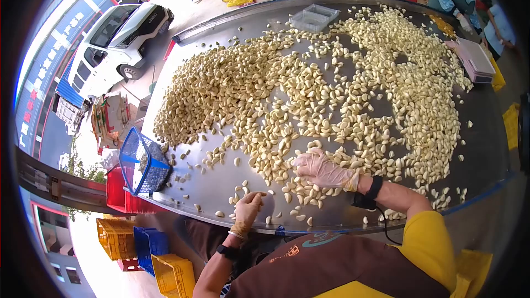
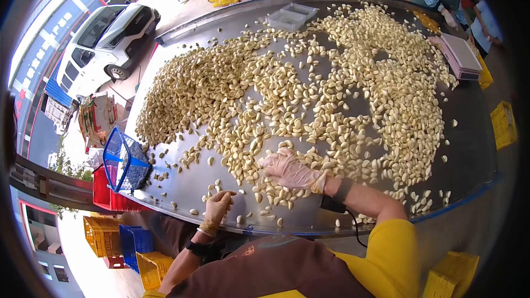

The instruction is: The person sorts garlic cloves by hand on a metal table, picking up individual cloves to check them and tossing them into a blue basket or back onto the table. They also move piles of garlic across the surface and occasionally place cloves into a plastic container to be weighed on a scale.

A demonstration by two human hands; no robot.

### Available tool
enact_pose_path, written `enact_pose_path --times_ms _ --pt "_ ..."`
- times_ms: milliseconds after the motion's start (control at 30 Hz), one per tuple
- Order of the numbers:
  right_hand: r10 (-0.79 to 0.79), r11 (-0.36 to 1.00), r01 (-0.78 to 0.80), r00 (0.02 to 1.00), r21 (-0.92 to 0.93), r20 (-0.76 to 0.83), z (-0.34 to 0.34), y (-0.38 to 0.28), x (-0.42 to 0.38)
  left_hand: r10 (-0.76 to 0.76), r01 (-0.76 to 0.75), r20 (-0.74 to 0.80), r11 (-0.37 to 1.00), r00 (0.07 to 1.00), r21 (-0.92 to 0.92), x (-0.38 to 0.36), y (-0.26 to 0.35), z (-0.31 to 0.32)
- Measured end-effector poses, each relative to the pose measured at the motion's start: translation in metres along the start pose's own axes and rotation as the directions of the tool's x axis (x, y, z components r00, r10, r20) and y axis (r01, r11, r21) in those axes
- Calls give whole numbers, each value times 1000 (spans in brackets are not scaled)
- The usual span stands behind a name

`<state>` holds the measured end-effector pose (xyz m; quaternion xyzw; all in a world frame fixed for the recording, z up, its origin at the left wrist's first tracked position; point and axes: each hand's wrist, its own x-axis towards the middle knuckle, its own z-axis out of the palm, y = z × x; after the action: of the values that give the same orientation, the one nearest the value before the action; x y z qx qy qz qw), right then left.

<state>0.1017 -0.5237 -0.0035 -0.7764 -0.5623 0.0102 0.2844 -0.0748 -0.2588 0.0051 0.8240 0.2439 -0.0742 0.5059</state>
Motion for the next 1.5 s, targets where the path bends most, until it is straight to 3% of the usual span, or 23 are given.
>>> enact_pose_path --times_ms 33,67,100,133,233,333,367,433,500,567,633,767,800,833,900,967,1033,1100,1233,1300,1367,1433,1500 --pt "18 1000 -18 1000 -8 6 -6 -7 6 -144 221 202 872 969 -438 6 6 1" --pt "83 986 -71 994 153 -74 -8 -17 19 -140 227 220 867 965 -443 14 13 8" --pt "155 945 -103 977 311 -147 -13 -27 36 -113 341 360 660 926 -669 22 36 19" --pt "-2 989 41 962 139 -273 -23 -39 52 -41 455 478 384 877 -803 30 64 28" --pt "117 957 -17 937 291 -330 -28 -3 87 93 565 586 186 805 -804 71 71 43" --pt "611 788 -491 697 370 -377 -32 103 99 147 566 571 73 808 -821 116 79 46" --pt "675 725 -660 622 198 -398 -32 139 96 196 571 570 57 798 -819 132 79 46" --pt "569 706 -701 647 -101 -508 -29 170 93 258 550 528 -17 809 -835 153 95 49" --pt "685 614 -779 606 -128 -405 -26 179 99 246 539 508 -79 826 -838 163 100 52" --pt "518 657 -654 753 -375 -406 -23 178 106 274 608 552 -202 787 -768 172 82 61" --pt "434 483 -572 814 -662 -386 2 198 103 122 631 620 -213 775 -746 171 69 64" --pt "629 319 -675 676 -665 -384 14 201 116 101 599 593 -222 799 -770 167 71 51" --pt "573 302 -642 713 -704 -404 18 204 113 144 596 579 -237 802 -767 169 71 48" --pt "539 335 -652 725 -680 -430 11 192 117 143 597 580 -218 802 -772 170 69 47" --pt "697 603 -783 611 -153 -376 -13 154 125 105 586 576 -168 810 -793 167 75 43" --pt "581 789 -608 685 96 -439 -20 101 125 77 581 576 -123 814 -804 166 80 40" --pt "434 899 -431 858 75 -275 -29 43 122 47 605 604 -86 796 -791 157 82 46" --pt "341 938 -322 925 128 -166 -24 25 106 102 642 634 -167 766 -749 156 75 54" --pt "376 905 -423 839 -37 -393 -53 33 61 182 717 699 -62 692 -694 156 82 56" --pt "552 814 -580 790 -31 -266 -79 27 33 339 723 666 -65 664 -687 162 71 62" --pt "575 808 -588 785 15 -232 -96 19 7 198 690 673 -26 713 -723 156 81 57" --pt "211 924 -223 975 -310 -70 -121 12 -10 138 682 673 -28 727 -731 145 83 53" --pt "92 931 -71 995 -357 42 -154 -5 14 95 656 657 48 748 -753 128 92 47"
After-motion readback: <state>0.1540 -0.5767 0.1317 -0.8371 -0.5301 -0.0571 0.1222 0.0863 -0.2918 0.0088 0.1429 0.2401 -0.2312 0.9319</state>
